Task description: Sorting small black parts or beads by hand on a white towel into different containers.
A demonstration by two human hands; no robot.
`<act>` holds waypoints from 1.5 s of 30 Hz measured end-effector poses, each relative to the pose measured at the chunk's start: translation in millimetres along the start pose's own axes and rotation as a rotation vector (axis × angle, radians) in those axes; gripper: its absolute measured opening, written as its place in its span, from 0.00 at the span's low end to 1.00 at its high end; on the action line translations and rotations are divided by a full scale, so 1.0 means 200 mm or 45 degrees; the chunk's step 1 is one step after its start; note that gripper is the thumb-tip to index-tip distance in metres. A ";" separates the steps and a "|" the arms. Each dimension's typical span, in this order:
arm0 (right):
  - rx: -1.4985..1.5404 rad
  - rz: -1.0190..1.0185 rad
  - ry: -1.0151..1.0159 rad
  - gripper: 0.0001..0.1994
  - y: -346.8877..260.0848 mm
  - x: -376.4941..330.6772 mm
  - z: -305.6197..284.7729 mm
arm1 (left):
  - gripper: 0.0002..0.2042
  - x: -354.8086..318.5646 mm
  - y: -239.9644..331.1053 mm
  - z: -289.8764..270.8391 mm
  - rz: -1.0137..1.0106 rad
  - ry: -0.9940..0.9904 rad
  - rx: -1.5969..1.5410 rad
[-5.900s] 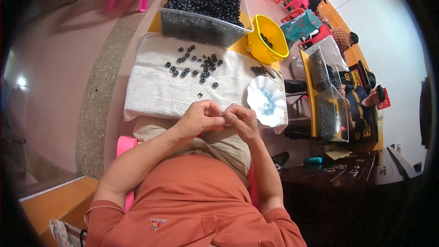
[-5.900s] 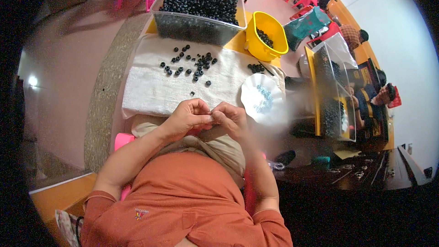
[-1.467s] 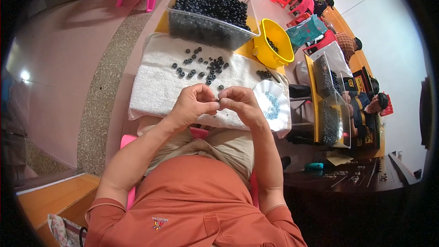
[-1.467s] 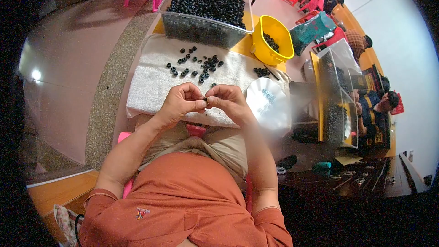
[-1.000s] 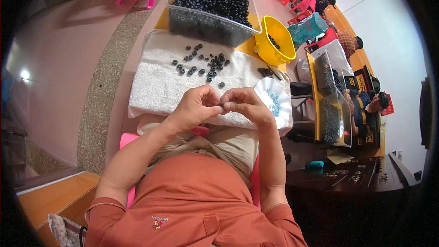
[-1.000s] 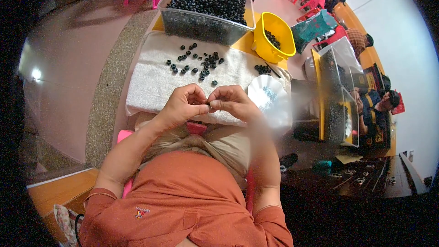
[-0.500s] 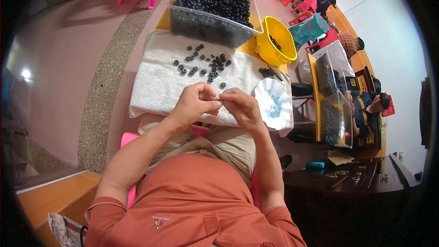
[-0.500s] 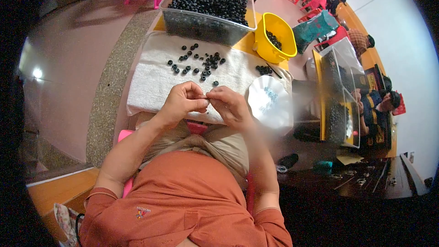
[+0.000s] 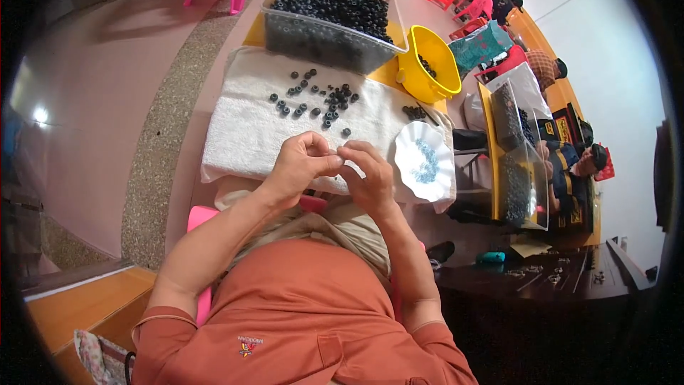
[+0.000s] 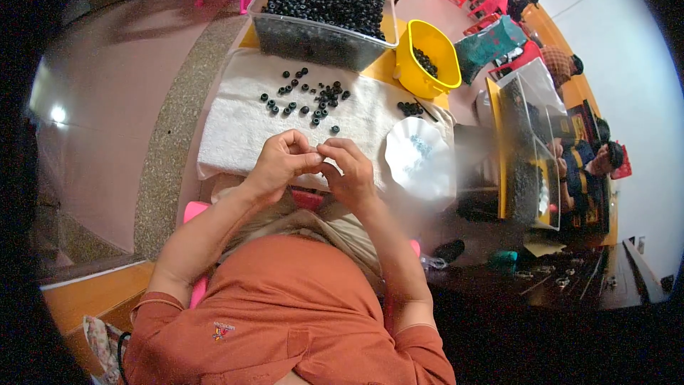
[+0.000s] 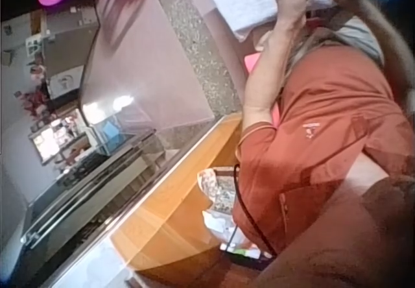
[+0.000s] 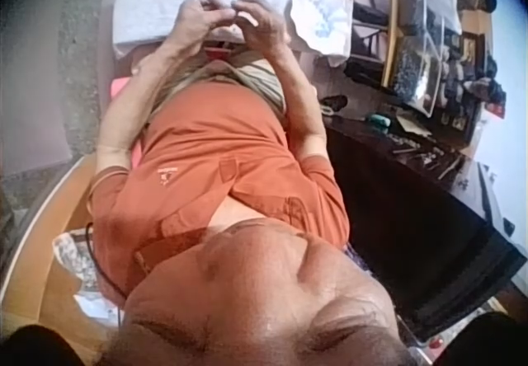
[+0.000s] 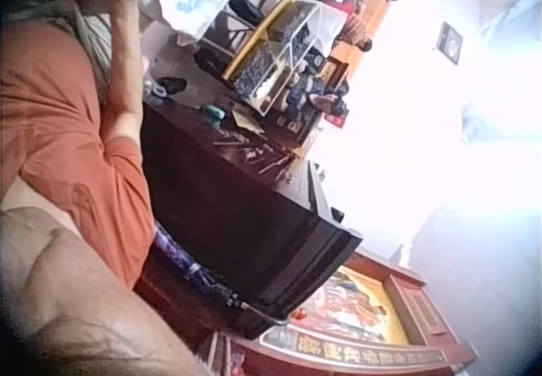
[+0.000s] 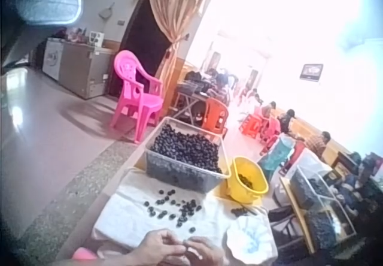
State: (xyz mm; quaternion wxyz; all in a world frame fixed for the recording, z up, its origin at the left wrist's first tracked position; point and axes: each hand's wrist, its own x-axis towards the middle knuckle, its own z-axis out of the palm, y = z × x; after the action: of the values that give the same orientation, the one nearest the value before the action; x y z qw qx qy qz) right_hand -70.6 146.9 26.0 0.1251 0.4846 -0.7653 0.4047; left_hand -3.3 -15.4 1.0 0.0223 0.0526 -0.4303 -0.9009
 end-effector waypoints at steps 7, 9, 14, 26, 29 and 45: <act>-0.081 -0.039 0.060 0.18 -0.04 -0.01 -0.01 | 0.08 -0.02 0.01 0.02 -0.037 0.002 -0.021; -0.104 -0.091 0.076 0.18 -0.04 0.00 -0.01 | 0.08 -0.01 -0.01 0.00 -0.009 -0.029 0.074; -0.281 -0.282 0.046 0.18 -0.08 0.03 -0.04 | 0.08 0.01 -0.02 -0.02 0.027 -0.078 0.078; -0.199 -0.200 0.046 0.25 -0.08 0.00 -0.02 | 0.08 -0.01 0.00 0.00 -0.064 -0.067 0.121; -0.185 -0.162 0.083 0.25 -0.06 0.00 -0.03 | 0.08 0.00 0.01 0.00 -0.036 -0.067 0.141; -0.060 -0.114 0.020 0.21 -0.04 0.01 -0.05 | 0.08 -0.01 0.01 0.01 -0.111 -0.073 0.132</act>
State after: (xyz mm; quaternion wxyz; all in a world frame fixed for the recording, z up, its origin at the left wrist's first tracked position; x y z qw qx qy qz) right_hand -65.7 151.1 37.1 0.1607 0.5122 -0.7511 0.3843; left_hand -1.5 -15.3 4.9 -0.0320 0.0466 -0.4741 -0.8787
